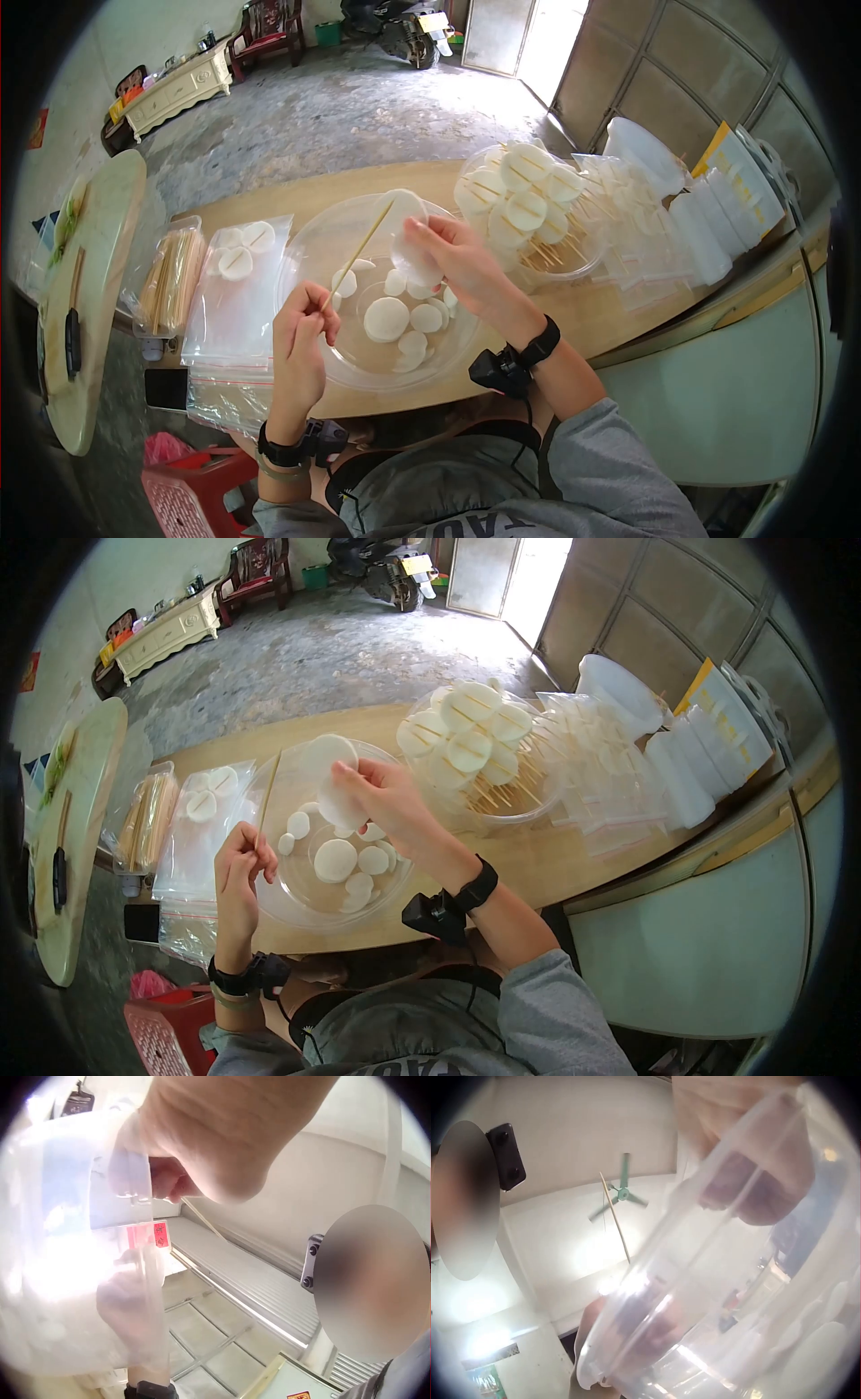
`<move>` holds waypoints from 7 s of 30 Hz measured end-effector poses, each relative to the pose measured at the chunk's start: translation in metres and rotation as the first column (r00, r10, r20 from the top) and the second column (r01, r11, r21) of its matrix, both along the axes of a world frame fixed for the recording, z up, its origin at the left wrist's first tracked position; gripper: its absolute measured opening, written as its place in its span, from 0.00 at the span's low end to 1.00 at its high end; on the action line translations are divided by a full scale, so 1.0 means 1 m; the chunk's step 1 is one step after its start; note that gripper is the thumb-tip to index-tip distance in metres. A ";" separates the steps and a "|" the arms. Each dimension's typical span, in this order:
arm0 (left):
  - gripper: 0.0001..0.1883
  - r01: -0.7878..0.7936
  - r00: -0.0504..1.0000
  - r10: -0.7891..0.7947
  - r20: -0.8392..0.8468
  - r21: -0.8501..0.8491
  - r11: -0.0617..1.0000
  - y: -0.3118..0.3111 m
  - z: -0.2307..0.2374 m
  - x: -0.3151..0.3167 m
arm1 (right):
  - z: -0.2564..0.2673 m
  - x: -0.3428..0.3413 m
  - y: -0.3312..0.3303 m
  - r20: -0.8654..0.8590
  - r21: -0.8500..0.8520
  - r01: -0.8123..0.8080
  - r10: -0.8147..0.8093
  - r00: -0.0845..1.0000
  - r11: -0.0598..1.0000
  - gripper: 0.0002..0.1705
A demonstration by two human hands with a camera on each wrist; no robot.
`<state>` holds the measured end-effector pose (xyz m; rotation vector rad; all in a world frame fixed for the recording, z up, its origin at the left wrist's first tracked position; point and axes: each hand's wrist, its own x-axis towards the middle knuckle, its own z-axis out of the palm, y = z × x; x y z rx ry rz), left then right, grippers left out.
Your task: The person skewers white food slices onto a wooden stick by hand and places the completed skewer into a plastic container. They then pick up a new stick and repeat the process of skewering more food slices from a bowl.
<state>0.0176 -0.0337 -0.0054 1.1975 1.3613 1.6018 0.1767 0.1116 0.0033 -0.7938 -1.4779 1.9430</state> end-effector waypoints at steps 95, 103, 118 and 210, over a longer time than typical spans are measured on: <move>0.02 -0.162 0.777 0.069 -0.626 -0.093 0.982 -0.008 0.006 0.016 | -0.006 -0.001 0.003 -0.180 0.112 0.279 -0.257 0.950 0.954 0.11; 0.03 -0.164 0.790 0.065 -0.609 -0.108 0.981 -0.004 0.007 0.020 | -0.009 -0.008 -0.003 -0.203 0.195 0.152 -0.112 0.973 0.969 0.08; 0.07 -0.202 0.780 0.101 -0.618 -0.096 0.975 -0.005 0.007 0.022 | -0.008 -0.012 -0.018 -0.387 0.476 0.410 -0.233 0.892 0.778 0.10; 0.07 -0.278 0.871 0.252 -0.422 -0.001 0.960 0.000 0.001 0.017 | -0.026 -0.018 -0.003 0.459 0.771 -0.482 0.161 0.874 0.416 0.15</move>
